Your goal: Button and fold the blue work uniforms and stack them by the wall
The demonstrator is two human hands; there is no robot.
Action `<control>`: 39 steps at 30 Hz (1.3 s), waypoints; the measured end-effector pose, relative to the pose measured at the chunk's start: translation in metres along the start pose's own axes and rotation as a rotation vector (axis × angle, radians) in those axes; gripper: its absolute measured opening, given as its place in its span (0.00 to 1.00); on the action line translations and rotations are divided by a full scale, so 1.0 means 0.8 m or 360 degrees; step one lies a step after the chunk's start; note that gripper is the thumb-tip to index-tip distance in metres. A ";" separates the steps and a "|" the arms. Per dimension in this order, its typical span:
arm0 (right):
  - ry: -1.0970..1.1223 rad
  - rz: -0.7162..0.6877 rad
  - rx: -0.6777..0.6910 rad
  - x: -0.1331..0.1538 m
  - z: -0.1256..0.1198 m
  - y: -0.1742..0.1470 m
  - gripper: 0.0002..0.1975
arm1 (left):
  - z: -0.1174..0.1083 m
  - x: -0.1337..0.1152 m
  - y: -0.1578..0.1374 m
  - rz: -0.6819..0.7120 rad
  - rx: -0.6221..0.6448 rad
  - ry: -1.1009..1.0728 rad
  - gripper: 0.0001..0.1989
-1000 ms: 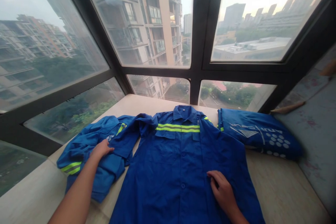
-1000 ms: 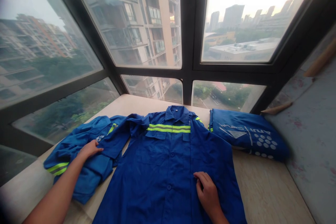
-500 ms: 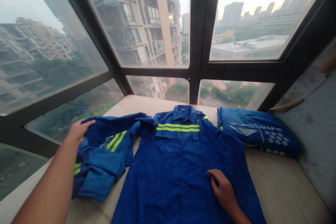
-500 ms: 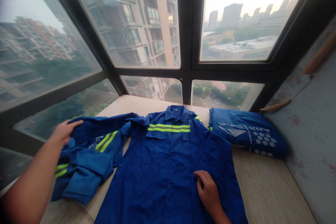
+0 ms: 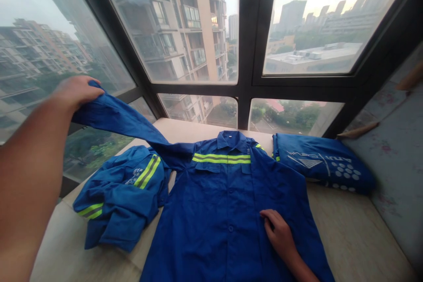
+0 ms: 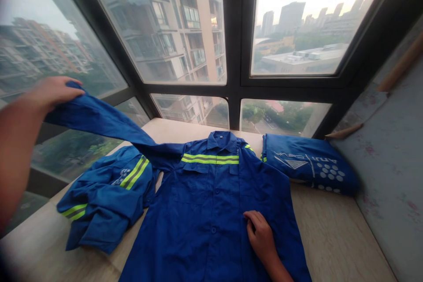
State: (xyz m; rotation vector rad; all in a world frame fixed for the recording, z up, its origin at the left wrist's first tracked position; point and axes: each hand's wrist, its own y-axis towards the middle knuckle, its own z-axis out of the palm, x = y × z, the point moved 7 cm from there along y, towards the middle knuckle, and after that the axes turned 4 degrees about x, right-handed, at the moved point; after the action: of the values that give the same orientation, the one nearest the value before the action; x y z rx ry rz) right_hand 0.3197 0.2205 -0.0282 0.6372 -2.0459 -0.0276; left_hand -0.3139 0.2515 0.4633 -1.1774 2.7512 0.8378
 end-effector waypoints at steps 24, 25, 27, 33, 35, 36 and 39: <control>-0.0003 -0.0005 0.0007 -0.002 0.002 0.000 0.13 | 0.041 0.050 -0.086 -0.0316 -0.0036 -0.0003 0.26; 0.0002 0.0001 0.0012 -0.002 0.003 -0.001 0.13 | 0.037 0.038 -0.088 -0.0262 -0.0028 -0.0035 0.24; 0.0018 0.0020 0.0030 -0.004 0.004 -0.002 0.14 | 0.023 0.000 -0.104 0.0015 -0.0110 -0.0210 0.21; 0.0141 0.0213 0.0107 -0.008 -0.001 0.010 0.14 | -0.023 -0.126 -0.294 0.0942 0.0242 -0.0945 0.13; 0.0220 0.0362 0.0108 0.000 -0.003 0.016 0.15 | -0.015 -0.158 -0.397 0.1328 0.0761 -0.0961 0.08; 0.0295 0.0450 0.0111 0.006 -0.001 0.017 0.17 | -0.001 -0.167 -0.453 0.1503 0.1142 -0.0922 0.10; 0.0705 0.0741 0.0229 0.032 0.027 0.008 0.25 | 0.056 -0.148 -0.590 0.1545 0.1986 -0.0844 0.14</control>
State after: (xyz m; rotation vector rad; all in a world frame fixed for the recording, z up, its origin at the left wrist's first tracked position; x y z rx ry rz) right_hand 0.2893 0.2091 -0.0175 0.2108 -1.7238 0.4940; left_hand 0.0834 0.0835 0.2338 0.5267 2.3824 -0.5610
